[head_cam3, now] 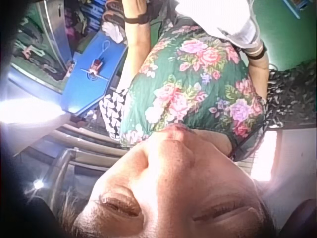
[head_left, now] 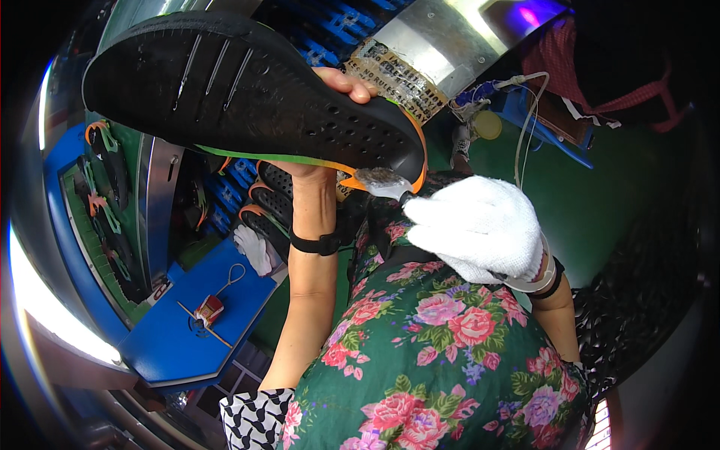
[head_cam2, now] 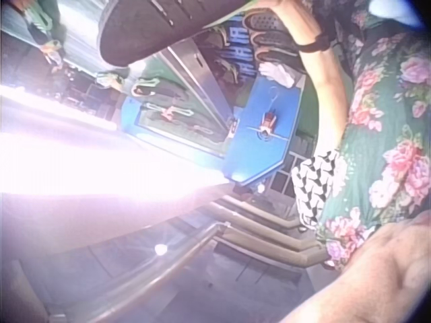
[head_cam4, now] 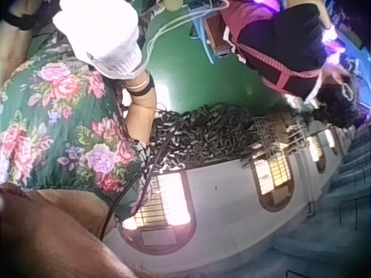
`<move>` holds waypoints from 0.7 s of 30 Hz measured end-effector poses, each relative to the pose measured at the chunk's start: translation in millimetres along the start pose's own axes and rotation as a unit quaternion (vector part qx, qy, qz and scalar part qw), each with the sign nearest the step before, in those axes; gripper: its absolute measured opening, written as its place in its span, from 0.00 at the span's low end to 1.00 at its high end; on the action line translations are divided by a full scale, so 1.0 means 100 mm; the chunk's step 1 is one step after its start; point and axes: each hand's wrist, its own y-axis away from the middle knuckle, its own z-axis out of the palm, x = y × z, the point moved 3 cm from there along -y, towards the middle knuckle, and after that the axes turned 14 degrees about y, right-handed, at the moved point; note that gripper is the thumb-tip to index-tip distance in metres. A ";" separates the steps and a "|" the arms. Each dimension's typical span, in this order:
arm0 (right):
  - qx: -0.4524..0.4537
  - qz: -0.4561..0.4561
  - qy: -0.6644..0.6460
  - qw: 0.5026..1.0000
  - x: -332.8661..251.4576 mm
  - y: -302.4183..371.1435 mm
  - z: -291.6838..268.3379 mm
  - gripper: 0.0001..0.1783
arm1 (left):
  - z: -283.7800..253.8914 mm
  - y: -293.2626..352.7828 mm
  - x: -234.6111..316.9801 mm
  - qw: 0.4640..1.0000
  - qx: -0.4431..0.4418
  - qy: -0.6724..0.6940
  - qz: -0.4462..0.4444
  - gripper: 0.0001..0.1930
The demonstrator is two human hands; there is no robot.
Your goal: Applying glue to the bottom of shoe soles using a brush.
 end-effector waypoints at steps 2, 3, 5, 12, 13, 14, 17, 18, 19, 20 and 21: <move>-0.009 -0.016 -0.016 1.000 -0.01 0.02 0.02 0.21 | -0.02 0.00 0.00 1.000 0.002 -0.019 -0.004 0.39; 0.003 -0.024 -0.016 1.000 -0.03 0.01 0.04 0.20 | -0.02 0.00 0.00 0.999 0.004 -0.039 -0.007 0.39; 0.016 -0.031 -0.016 0.999 -0.06 0.00 0.05 0.19 | -0.01 0.01 -0.02 0.999 0.010 -0.040 -0.003 0.39; 0.057 0.026 0.042 0.997 0.02 0.02 0.01 0.17 | -0.08 0.03 0.00 0.999 0.008 -0.042 0.009 0.40; 0.058 0.050 0.061 0.995 0.03 0.03 0.02 0.17 | -0.07 0.02 -0.01 0.999 0.008 -0.040 0.009 0.40; 0.072 0.050 0.056 0.995 0.04 0.02 0.03 0.16 | -0.06 0.00 -0.03 0.999 0.004 -0.044 0.011 0.41; 0.056 0.059 0.030 0.996 0.03 0.00 0.05 0.14 | -0.04 -0.03 -0.05 0.999 0.001 -0.035 0.012 0.41; 0.056 0.060 0.030 0.996 0.04 0.00 0.05 0.14 | -0.05 -0.04 -0.05 1.000 0.002 -0.022 0.011 0.42; 0.047 0.092 -0.067 0.992 0.07 0.01 0.06 0.13 | -0.05 -0.05 -0.06 1.000 0.002 -0.022 0.011 0.42; 0.037 0.123 -0.164 0.978 0.10 0.02 0.07 0.11 | -0.06 -0.05 -0.06 1.000 -0.002 -0.026 0.015 0.42; 0.038 0.126 -0.162 0.978 0.11 0.00 0.01 0.11 | -0.07 -0.06 -0.08 0.999 -0.007 -0.027 0.017 0.42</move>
